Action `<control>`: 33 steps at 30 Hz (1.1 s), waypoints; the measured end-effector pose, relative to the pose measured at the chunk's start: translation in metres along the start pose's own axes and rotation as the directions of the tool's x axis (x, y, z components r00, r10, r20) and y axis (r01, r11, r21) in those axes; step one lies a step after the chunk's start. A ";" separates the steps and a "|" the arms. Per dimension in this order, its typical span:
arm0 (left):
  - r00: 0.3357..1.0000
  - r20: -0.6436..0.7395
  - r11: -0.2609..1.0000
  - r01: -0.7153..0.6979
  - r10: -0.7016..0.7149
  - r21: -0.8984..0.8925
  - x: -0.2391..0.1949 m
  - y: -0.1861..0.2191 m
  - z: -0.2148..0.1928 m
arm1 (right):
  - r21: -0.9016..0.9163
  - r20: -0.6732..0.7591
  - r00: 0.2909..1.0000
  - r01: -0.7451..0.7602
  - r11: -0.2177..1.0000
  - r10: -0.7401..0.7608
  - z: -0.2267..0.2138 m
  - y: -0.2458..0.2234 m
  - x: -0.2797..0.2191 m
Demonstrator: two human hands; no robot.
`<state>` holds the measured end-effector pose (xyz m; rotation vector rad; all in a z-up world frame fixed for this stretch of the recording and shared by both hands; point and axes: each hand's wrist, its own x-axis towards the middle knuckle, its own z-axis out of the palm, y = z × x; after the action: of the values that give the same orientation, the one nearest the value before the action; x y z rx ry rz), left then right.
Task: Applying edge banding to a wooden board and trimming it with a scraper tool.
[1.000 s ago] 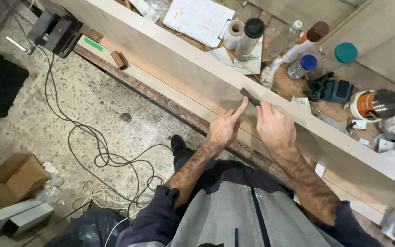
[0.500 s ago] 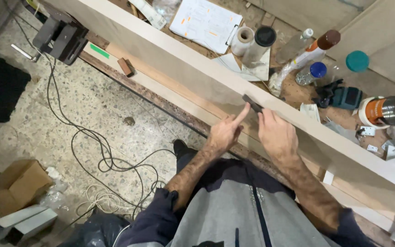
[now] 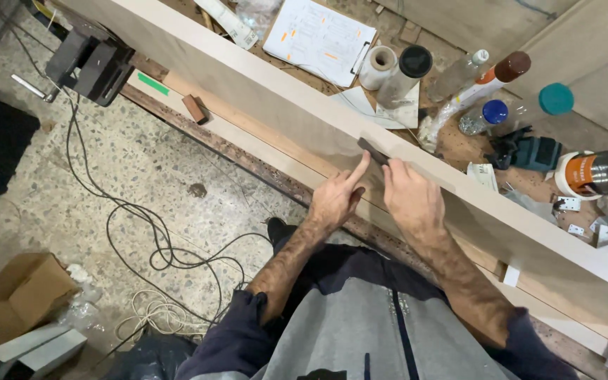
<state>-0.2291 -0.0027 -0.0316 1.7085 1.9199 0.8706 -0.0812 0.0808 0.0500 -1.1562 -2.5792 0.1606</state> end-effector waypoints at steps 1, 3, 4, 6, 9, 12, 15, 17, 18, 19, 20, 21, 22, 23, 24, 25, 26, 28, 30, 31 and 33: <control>1.000 -0.010 1.000 -0.019 0.019 0.011 0.000 0.000 0.001 | -0.007 -0.017 1.000 0.022 1.000 -0.022 -0.002 0.000 -0.001; 0.999 -0.028 0.999 -0.029 0.030 0.020 0.000 -0.003 -0.003 | -0.013 -0.030 0.998 0.055 0.998 -0.055 -0.002 -0.002 0.002; 0.999 -0.039 0.999 -0.030 0.030 0.016 0.000 -0.007 -0.006 | -0.010 -0.057 0.996 0.062 0.998 -0.063 -0.001 -0.005 0.005; 0.998 -0.040 0.999 -0.037 0.038 0.010 0.001 -0.010 -0.011 | -0.009 -0.085 0.995 0.058 0.998 -0.059 0.004 -0.009 0.009; 0.999 -0.034 1.000 -0.009 0.009 -0.026 0.002 -0.011 -0.012 | -0.010 0.009 1.000 -0.003 1.000 0.003 0.009 -0.012 0.013; 0.999 -0.045 0.999 -0.019 0.018 -0.035 0.006 -0.018 -0.009 | 0.040 -0.020 0.999 0.031 0.999 -0.031 0.006 -0.015 0.021; 0.996 -0.083 0.998 -0.037 0.033 -0.048 0.001 -0.020 -0.015 | 0.030 0.004 0.999 -0.045 0.999 0.045 0.009 -0.022 0.019; 0.997 -0.069 0.999 -0.032 0.030 -0.030 0.003 -0.020 -0.018 | 0.014 0.002 1.000 -0.005 1.000 0.005 0.014 -0.023 0.024; 0.997 -0.072 0.999 -0.034 0.032 -0.029 0.005 -0.020 -0.018 | 0.013 -0.002 1.000 -0.003 1.000 0.003 0.010 -0.023 0.022; 0.997 -0.055 0.999 -0.045 0.044 -0.013 0.006 -0.021 -0.017 | 0.015 -0.008 1.000 -0.009 1.000 0.009 0.007 -0.023 0.019; 0.998 -0.038 0.998 -0.056 0.056 0.002 0.006 -0.021 -0.015 | 0.017 -0.014 1.000 -0.015 1.000 0.015 0.003 -0.023 0.016; 0.998 -0.037 0.999 -0.053 0.053 0.000 0.005 -0.025 -0.018 | 0.017 -0.011 1.000 -0.015 1.000 0.015 0.006 -0.026 0.020; 0.997 -0.062 0.999 -0.044 0.044 0.000 0.005 -0.028 -0.021 | 0.011 0.004 1.000 -0.021 1.000 0.021 0.009 -0.029 0.024; 0.996 -0.083 0.999 -0.042 0.042 -0.001 0.006 -0.031 -0.023 | 0.003 0.015 0.999 -0.035 0.999 0.035 0.011 -0.032 0.028; 0.996 -0.077 0.999 -0.047 0.047 -0.004 0.003 -0.030 -0.021 | 0.000 0.015 0.999 -0.043 0.999 0.043 0.012 -0.031 0.026; 0.995 -0.083 0.999 -0.048 0.048 -0.003 0.004 -0.030 -0.020 | 0.000 -0.034 0.999 0.010 1.000 -0.010 0.013 -0.031 0.028; 0.995 -0.089 0.999 -0.050 0.049 -0.002 0.005 -0.031 -0.019 | -0.003 -0.082 0.995 0.063 0.998 -0.063 0.016 -0.031 0.031; 0.995 -0.094 0.999 -0.046 0.045 -0.012 0.008 -0.036 -0.019 | -0.011 -0.089 0.992 0.086 0.996 -0.086 0.013 -0.031 0.030; 0.996 -0.082 0.999 -0.043 0.040 -0.026 0.003 -0.040 -0.023 | -0.016 -0.089 0.992 0.092 0.996 -0.093 0.016 -0.036 0.030; 0.995 -0.093 0.998 -0.044 0.041 -0.035 0.006 -0.043 -0.027 | -0.028 -0.037 0.998 0.052 0.998 -0.053 0.020 -0.038 0.036; 0.994 -0.104 0.998 -0.048 0.044 -0.044 0.008 -0.042 -0.030 | -0.044 0.013 1.000 0.011 0.999 -0.011 0.021 -0.039 0.039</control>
<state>-0.2812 -0.0024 -0.0390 1.7173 1.9169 1.0319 -0.1405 0.0843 0.0485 -1.1594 -2.6122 0.1102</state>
